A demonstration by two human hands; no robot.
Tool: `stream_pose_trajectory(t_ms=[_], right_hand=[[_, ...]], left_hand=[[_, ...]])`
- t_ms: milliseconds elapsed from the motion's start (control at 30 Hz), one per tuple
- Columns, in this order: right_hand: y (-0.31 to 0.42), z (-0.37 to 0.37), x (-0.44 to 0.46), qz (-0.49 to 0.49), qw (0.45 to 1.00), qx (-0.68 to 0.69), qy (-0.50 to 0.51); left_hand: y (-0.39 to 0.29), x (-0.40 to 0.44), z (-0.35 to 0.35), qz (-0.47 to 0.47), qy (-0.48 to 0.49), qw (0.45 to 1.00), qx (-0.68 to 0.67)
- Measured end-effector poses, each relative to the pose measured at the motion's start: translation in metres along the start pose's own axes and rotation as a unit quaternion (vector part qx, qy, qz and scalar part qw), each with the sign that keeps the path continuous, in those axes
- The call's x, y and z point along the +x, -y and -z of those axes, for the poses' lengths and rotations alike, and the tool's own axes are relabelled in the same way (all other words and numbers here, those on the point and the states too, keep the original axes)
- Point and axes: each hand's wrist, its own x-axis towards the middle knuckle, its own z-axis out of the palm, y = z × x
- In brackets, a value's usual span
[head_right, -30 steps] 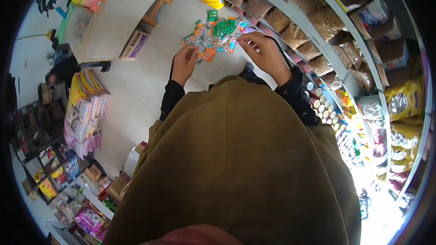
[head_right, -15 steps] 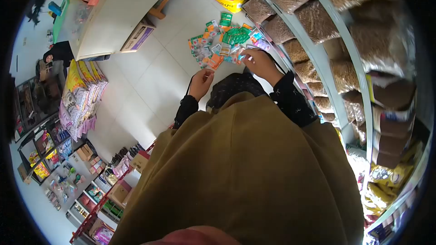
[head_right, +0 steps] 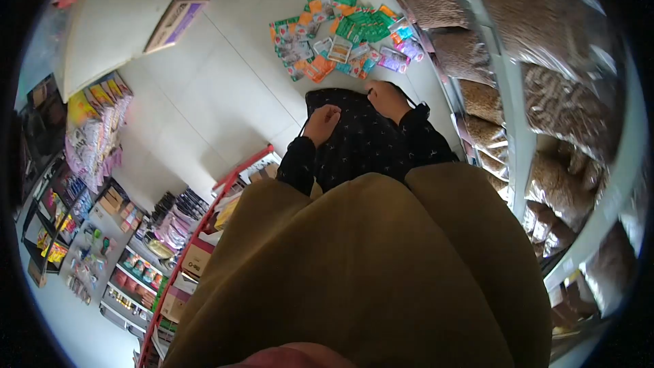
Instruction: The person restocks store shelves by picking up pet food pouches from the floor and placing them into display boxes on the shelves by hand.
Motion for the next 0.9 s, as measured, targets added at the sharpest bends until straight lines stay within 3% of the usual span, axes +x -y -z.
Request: stream_pose_trajectory(t_ms=[67,133,167,267,400,567,700,833,900], right_hand=[[-0.021,-0.019,0.028,-0.005,1.000,-0.005,0.009],[-0.038,-0.027,0.063,0.018,0.988,-0.129,0.079],[-0.047,-0.036,0.073,0.010,0.988,-0.128,0.085],[-0.076,-0.061,0.095,-0.032,0.996,-0.060,-0.064],[-0.109,-0.091,0.120,-0.087,0.987,0.020,-0.135],[-0.164,-0.132,0.151,-0.131,0.972,0.135,-0.141],[-0.188,-0.135,0.192,-0.124,0.977,0.075,-0.154],[-0.211,-0.138,0.228,-0.043,0.981,-0.059,-0.182],[-0.216,-0.124,0.253,0.043,0.968,-0.119,-0.218]], left_hand=[[0.030,0.013,-0.007,0.031,0.008,0.999,-0.016],[0.055,0.038,-0.013,0.037,-0.009,0.999,-0.025],[0.066,0.052,-0.016,0.036,-0.013,0.999,-0.027],[0.109,0.086,-0.028,0.034,-0.027,0.998,-0.051],[0.153,0.116,-0.035,0.059,-0.007,0.996,-0.070],[0.171,0.147,-0.040,0.139,-0.016,0.983,-0.118],[0.207,0.168,-0.058,0.149,-0.024,0.975,-0.164],[0.239,0.197,-0.059,0.134,0.014,0.981,-0.142],[0.253,0.218,-0.059,0.135,0.005,0.981,-0.139]])
